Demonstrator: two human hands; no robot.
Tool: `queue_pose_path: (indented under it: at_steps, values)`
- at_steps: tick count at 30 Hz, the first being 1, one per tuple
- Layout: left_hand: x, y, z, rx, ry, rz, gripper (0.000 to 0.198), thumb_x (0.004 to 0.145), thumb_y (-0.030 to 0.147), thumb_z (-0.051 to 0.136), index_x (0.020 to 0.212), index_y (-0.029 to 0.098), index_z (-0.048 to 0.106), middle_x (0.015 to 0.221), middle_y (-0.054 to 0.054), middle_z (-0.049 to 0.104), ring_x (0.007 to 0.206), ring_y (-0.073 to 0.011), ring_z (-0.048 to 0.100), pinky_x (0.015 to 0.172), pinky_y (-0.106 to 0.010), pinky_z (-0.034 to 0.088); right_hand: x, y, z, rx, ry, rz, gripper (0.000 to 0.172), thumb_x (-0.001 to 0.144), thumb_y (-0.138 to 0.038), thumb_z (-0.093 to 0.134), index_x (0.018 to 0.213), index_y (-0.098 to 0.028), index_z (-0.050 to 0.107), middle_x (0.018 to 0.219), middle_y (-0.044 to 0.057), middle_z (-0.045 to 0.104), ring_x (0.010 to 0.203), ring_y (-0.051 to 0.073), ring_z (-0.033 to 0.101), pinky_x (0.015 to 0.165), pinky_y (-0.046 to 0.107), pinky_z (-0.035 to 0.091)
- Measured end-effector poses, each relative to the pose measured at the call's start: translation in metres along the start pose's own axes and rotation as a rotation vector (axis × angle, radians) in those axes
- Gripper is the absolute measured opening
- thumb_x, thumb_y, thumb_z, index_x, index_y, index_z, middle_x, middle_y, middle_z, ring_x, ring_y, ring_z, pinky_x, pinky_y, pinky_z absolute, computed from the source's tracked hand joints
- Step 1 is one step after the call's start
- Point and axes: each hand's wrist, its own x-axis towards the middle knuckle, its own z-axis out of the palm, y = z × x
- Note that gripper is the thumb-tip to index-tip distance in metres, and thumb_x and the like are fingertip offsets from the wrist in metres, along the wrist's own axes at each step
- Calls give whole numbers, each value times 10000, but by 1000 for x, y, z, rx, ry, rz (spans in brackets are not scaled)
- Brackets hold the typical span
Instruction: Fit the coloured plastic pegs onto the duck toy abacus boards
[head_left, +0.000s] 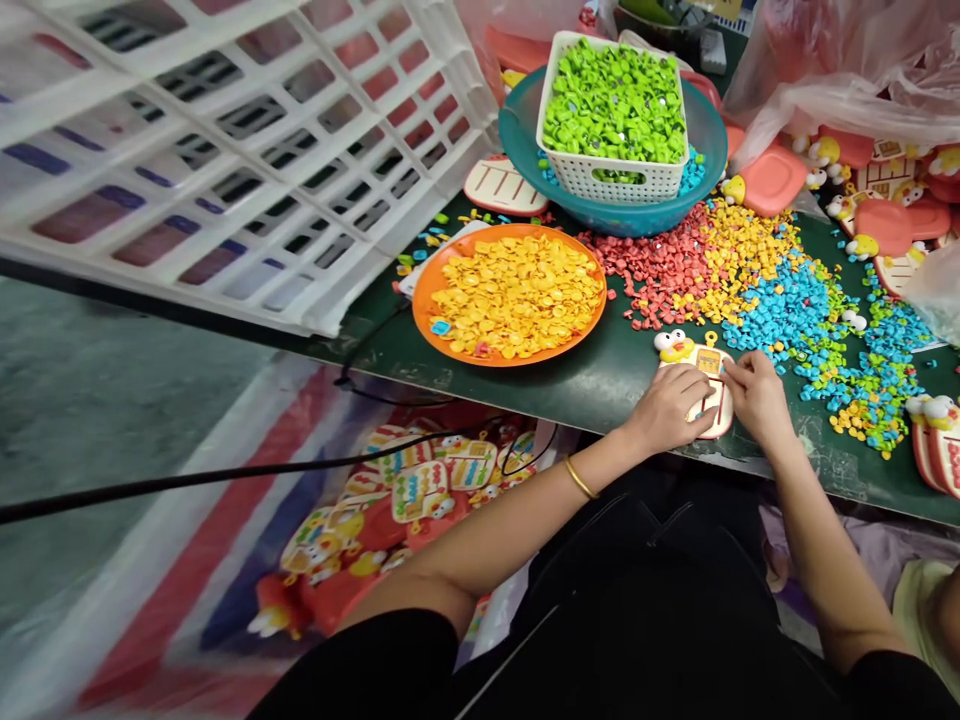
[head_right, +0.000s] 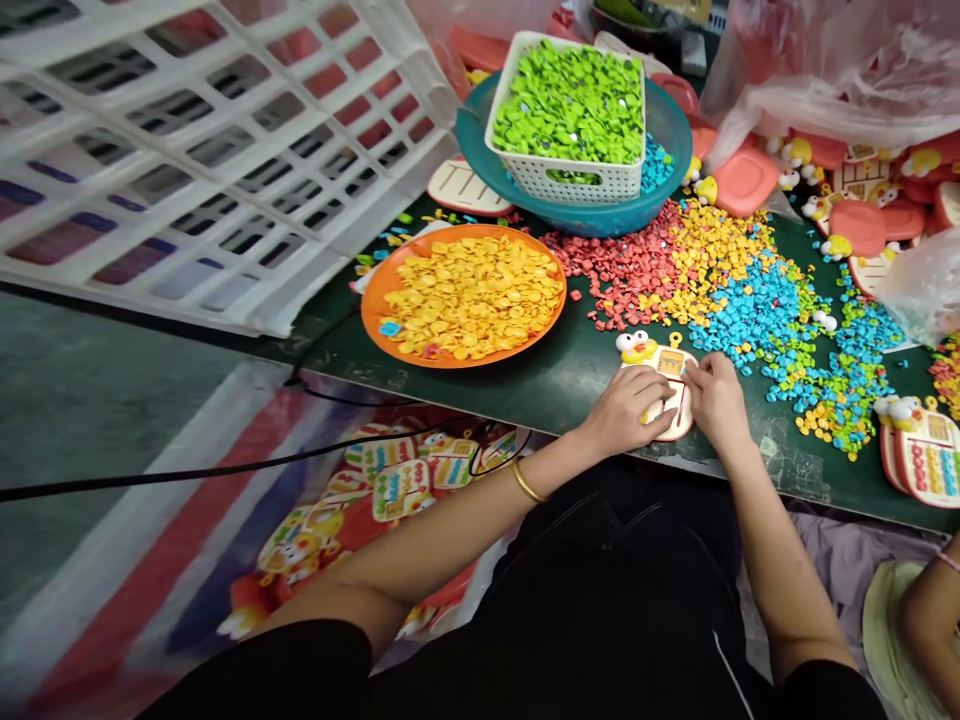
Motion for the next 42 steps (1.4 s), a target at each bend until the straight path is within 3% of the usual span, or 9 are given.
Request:
queue_pose_path:
  at_steps: [6, 12, 18, 23, 26, 30, 33, 36, 42]
  values:
    - [4, -4, -2, 29, -79, -53, 250, 862, 434, 594, 858, 185, 569, 935, -91, 603, 958, -260, 552, 864, -406, 463, -15, -1, 2, 174, -2, -58, 293, 950, -222, 469, 1040, -241, 748, 940, 63, 645, 886, 185, 607, 810, 308, 500]
    - [7, 0, -3, 51, -91, 18, 397, 887, 351, 604, 1251, 195, 594, 1266, -104, 629, 1219, -299, 526, 1033, -473, 422, 15, 33, -15, -57, 161, 139, 213, 897, -263, 566, 891, -207, 771, 894, 99, 636, 929, 259, 543, 855, 416, 462]
    - [2, -5, 5, -62, 5, 68, 278, 932, 320, 566, 1150, 184, 673, 1185, -94, 706, 1191, -244, 619, 1051, -444, 490, 17, 11, -1, 155, 117, 128, 208, 902, -303, 574, 907, -219, 765, 901, 63, 616, 892, 215, 564, 843, 377, 466]
    - [-1, -10, 5, -83, -37, 222, 300, 975, 229, 492, 1242, 219, 629, 1212, -55, 718, 1186, -197, 647, 1218, -546, 273, 12, 1, 12, 120, 238, 225, 172, 879, -273, 598, 902, -179, 741, 883, 67, 601, 803, 199, 552, 768, 360, 473]
    - [1, -10, 3, -76, -29, 181, 326, 932, 294, 554, 1242, 218, 623, 1238, -82, 691, 1196, -222, 630, 1218, -561, 261, 2, -3, 11, 37, 200, 106, 179, 890, -251, 592, 807, -206, 744, 856, 68, 638, 887, 229, 561, 837, 400, 459]
    - [4, -10, 4, -30, 43, 44, 596, 818, 437, 683, 1317, 141, 546, 1257, -160, 623, 1227, -304, 562, 1135, -535, 385, -14, -9, 8, 111, 111, -39, 249, 938, -209, 510, 952, -250, 755, 977, 68, 696, 961, 222, 591, 874, 394, 486]
    - [5, -9, 5, -10, 3, 12, 484, 846, 442, 655, 1233, 161, 589, 1156, -132, 648, 1126, -288, 584, 1034, -475, 458, -22, 3, 1, 106, 177, 11, 256, 946, -228, 501, 1042, -252, 737, 1053, 82, 697, 1013, 231, 599, 897, 399, 504]
    - [7, -6, 2, 31, -64, -3, 400, 855, 475, 639, 1126, 181, 646, 1029, -105, 658, 1047, -280, 585, 966, -452, 468, -25, 22, -7, 11, 182, 76, 215, 926, -249, 532, 976, -222, 740, 951, 103, 687, 942, 249, 603, 854, 403, 511]
    - [15, -1, -3, 94, -163, 79, 508, 887, 404, 597, 1352, 205, 548, 1378, -106, 565, 1320, -302, 450, 1133, -498, 319, -13, 23, -11, 110, 92, 72, 252, 967, -278, 444, 1081, -200, 654, 998, 99, 673, 925, 224, 610, 861, 368, 501]
